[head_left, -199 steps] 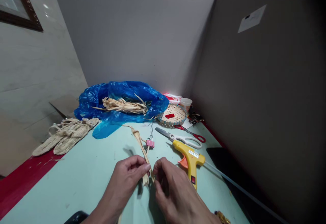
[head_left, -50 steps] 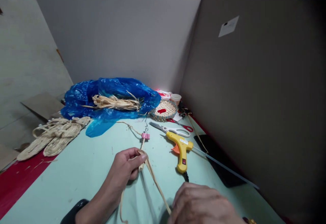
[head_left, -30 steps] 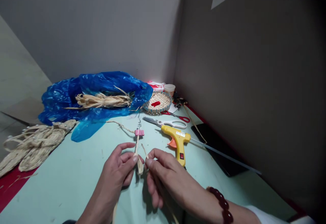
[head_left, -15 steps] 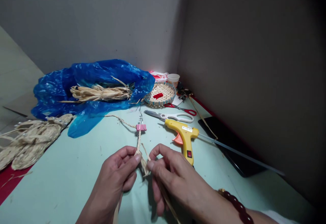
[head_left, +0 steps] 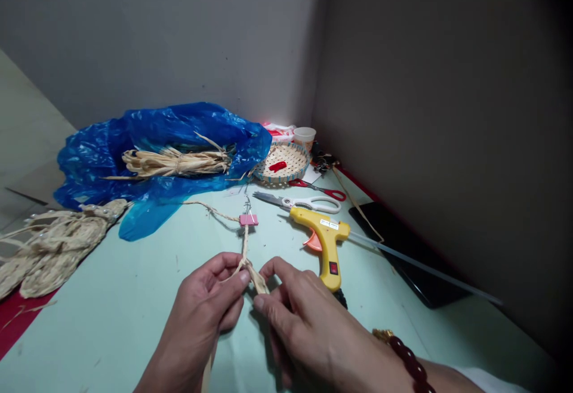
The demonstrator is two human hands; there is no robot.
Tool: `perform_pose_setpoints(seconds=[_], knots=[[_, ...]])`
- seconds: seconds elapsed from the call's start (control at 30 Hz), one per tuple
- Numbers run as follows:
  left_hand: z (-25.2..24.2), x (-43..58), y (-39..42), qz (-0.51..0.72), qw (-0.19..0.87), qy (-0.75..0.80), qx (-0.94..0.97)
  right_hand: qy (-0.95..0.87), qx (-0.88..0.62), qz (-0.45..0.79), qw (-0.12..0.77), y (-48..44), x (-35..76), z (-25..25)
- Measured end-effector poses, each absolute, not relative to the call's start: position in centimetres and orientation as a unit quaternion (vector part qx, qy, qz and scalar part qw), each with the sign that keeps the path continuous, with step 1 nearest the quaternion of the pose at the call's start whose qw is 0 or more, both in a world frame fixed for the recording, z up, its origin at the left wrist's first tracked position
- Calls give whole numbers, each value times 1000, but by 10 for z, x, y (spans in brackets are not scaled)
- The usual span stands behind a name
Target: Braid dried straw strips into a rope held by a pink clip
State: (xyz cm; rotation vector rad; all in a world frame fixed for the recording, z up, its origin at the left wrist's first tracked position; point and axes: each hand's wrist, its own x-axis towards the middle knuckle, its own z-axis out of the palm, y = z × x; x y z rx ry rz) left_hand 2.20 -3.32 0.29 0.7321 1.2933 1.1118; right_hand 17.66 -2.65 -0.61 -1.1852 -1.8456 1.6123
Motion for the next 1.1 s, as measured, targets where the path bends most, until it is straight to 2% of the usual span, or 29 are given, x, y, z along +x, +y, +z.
perform_pose_setpoints(seconds=[0.37,0.87,1.1], knots=[[4,19,-31,470,620,538,324,-615,-413,640,205,-25,180,-6],[-1,16,-30,471,635,524,317,-645,-420,597,228,-22,178,5],[-6,15,-30,448,661,502,331,-538,-391,706,242,-19,175,3]])
